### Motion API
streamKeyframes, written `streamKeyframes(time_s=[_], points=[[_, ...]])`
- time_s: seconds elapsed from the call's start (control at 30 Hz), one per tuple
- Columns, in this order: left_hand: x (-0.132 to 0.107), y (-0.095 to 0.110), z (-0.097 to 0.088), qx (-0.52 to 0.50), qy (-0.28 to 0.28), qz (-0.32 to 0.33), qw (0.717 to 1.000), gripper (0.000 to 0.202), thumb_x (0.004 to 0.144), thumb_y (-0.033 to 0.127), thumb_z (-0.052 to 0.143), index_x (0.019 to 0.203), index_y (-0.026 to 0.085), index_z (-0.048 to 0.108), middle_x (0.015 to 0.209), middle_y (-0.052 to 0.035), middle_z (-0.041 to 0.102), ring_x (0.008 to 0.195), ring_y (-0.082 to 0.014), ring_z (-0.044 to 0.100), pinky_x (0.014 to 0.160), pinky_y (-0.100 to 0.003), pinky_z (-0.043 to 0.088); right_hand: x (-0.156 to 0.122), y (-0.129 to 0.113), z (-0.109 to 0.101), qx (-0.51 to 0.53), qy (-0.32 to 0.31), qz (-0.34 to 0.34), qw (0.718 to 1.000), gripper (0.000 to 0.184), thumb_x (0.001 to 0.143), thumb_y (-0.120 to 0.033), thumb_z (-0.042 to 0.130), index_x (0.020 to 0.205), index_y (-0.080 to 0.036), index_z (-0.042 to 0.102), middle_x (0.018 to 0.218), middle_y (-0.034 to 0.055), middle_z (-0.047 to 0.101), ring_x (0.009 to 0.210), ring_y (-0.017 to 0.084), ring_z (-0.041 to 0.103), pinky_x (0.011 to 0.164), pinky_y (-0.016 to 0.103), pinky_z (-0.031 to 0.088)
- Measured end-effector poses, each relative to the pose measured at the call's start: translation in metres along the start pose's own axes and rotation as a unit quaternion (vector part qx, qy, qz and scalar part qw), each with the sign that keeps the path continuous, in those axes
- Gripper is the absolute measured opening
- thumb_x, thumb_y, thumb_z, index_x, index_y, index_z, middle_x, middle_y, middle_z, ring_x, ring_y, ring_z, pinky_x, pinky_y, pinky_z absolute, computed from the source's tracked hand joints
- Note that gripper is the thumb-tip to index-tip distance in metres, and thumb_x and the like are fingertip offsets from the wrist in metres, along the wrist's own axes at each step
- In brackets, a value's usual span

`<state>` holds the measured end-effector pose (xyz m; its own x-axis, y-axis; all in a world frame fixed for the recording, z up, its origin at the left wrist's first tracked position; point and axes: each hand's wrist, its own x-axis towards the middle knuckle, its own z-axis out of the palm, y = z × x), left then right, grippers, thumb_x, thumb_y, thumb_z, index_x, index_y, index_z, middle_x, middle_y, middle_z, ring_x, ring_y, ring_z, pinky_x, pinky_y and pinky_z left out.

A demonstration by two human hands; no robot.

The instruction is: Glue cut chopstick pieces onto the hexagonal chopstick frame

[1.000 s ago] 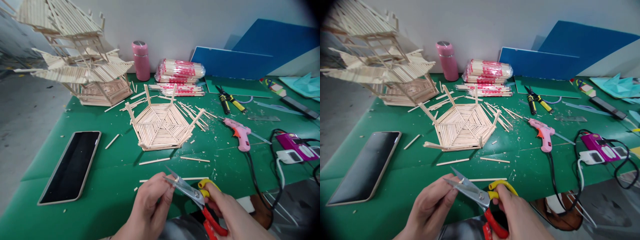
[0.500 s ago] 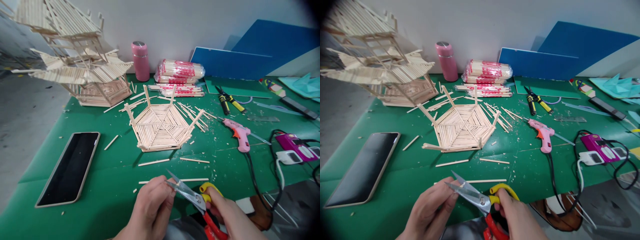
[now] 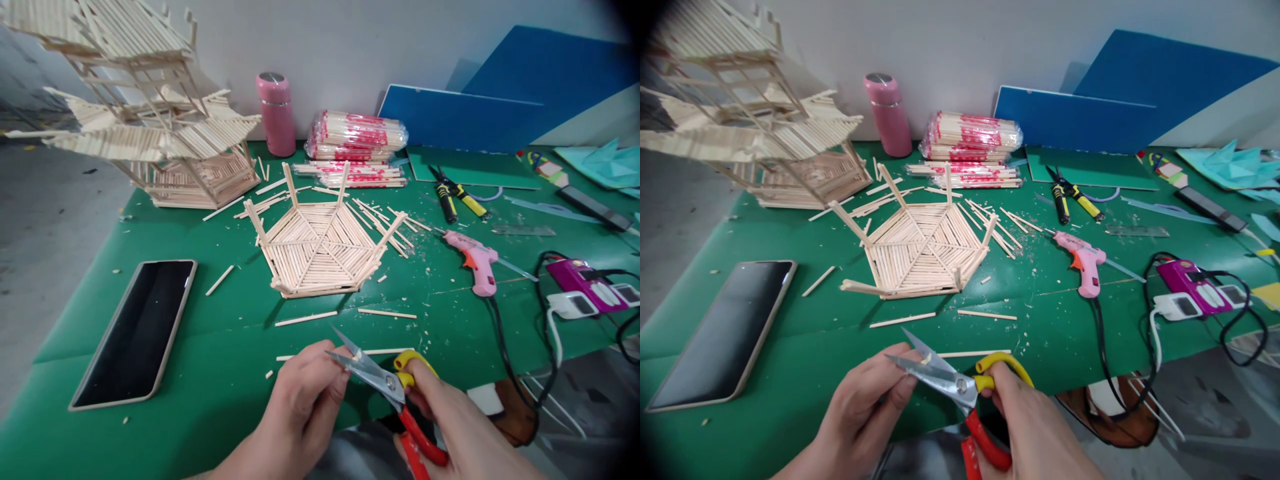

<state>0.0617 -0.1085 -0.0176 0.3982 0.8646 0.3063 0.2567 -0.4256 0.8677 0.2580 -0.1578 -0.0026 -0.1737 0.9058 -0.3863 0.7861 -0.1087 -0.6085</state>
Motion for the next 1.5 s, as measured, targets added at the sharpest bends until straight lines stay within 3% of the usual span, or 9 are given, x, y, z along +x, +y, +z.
streamKeyframes(time_s=[0.33,0.53,0.67,0.83,1.07,1.2,1.3,1.4,1.5], points=[[0.001,0.002,0.004,-0.018,0.002,-0.022,1.0,0.019,0.081,0.007,0.043,0.066,0.019,0.048,0.059,0.0004,0.049,0.063,-0.0132,0.051,0.057,-0.021,0.039,0.001,0.004,0.002,0.042,-0.008,0.017,0.999,0.04,0.063,-0.024,0.052,0.102,-0.017,0.045,0.086,0.0095,0.066,0.073,0.02,0.064,0.062,0.024,0.049],[0.0,0.004,0.008,-0.049,-0.006,-0.047,0.998,0.014,0.08,0.01,0.047,0.074,0.019,0.055,0.06,0.0005,0.05,0.057,-0.0123,0.046,0.056,-0.022,0.037,0.004,0.005,0.002,0.107,-0.036,0.005,0.994,0.024,0.068,-0.021,0.047,0.092,-0.021,0.049,0.065,0.0009,0.062,0.055,0.015,0.06,0.047,0.02,0.044],[0.003,0.006,0.009,-0.116,-0.028,-0.172,0.978,0.016,0.084,0.02,0.045,0.076,0.019,0.059,0.064,-0.0006,0.052,0.059,-0.0122,0.046,0.056,-0.022,0.035,0.005,0.01,-0.002,0.134,0.026,-0.003,0.991,0.016,0.074,-0.025,0.046,0.089,-0.023,0.049,0.06,-0.0006,0.059,0.054,0.014,0.059,0.043,0.019,0.043],[0.005,0.003,0.008,-0.269,-0.052,-0.316,0.908,0.02,0.083,0.035,0.046,0.079,0.017,0.056,0.057,0.0034,0.04,0.052,-0.0093,0.033,0.047,-0.021,0.028,0.006,0.014,-0.009,0.136,0.052,-0.022,0.989,0.013,0.075,-0.03,0.047,0.086,-0.024,0.045,0.064,0.0002,0.06,0.061,0.015,0.062,0.047,0.018,0.047],[0.009,0.0,0.005,-0.315,-0.027,-0.295,0.902,0.025,0.083,0.03,0.046,0.063,0.017,0.053,0.055,0.0026,0.042,0.054,-0.0096,0.036,0.051,-0.021,0.029,0.007,0.015,-0.013,-0.059,0.012,-0.01,0.998,0.034,0.069,-0.033,0.056,0.097,-0.021,0.042,0.077,0.0044,0.065,0.07,0.02,0.064,0.057,0.025,0.05],[0.01,0.003,0.002,-0.271,-0.032,-0.269,0.924,0.027,0.082,0.027,0.048,0.057,0.017,0.053,0.057,0.0013,0.046,0.056,-0.0099,0.039,0.051,-0.021,0.03,0.006,0.015,-0.011,-0.064,-0.006,-0.001,0.998,0.035,0.072,-0.037,0.053,0.101,-0.021,0.041,0.082,0.005,0.065,0.073,0.019,0.064,0.06,0.025,0.05],[0.007,0.006,0.0,-0.262,-0.058,-0.252,0.93,0.02,0.081,0.026,0.051,0.067,0.017,0.062,0.061,0.0003,0.05,0.057,-0.01,0.042,0.052,-0.021,0.031,0.007,0.02,-0.013,-0.024,-0.021,0.009,0.999,0.028,0.078,-0.038,0.048,0.1,-0.023,0.041,0.083,0.0029,0.064,0.078,0.016,0.063,0.063,0.021,0.049],[0.004,0.006,0.0,-0.301,-0.011,-0.307,0.903,0.017,0.081,0.029,0.052,0.076,0.018,0.065,0.059,0.0011,0.048,0.056,-0.0091,0.041,0.052,-0.02,0.03,0.013,0.04,-0.023,-0.046,0.02,0.055,0.997,0.027,0.08,-0.041,0.045,0.1,-0.024,0.042,0.084,0.0017,0.063,0.075,0.016,0.063,0.063,0.023,0.05],[0.004,0.003,-0.001,-0.384,0.087,-0.396,0.83,0.017,0.081,0.029,0.053,0.077,0.017,0.065,0.055,0.0033,0.042,0.051,-0.0062,0.034,0.048,-0.019,0.027,0.025,0.073,-0.042,-0.224,0.139,0.088,0.961,0.033,0.074,-0.043,0.05,0.101,-0.023,0.048,0.084,0.0041,0.063,0.072,0.022,0.062,0.059,0.032,0.05]])
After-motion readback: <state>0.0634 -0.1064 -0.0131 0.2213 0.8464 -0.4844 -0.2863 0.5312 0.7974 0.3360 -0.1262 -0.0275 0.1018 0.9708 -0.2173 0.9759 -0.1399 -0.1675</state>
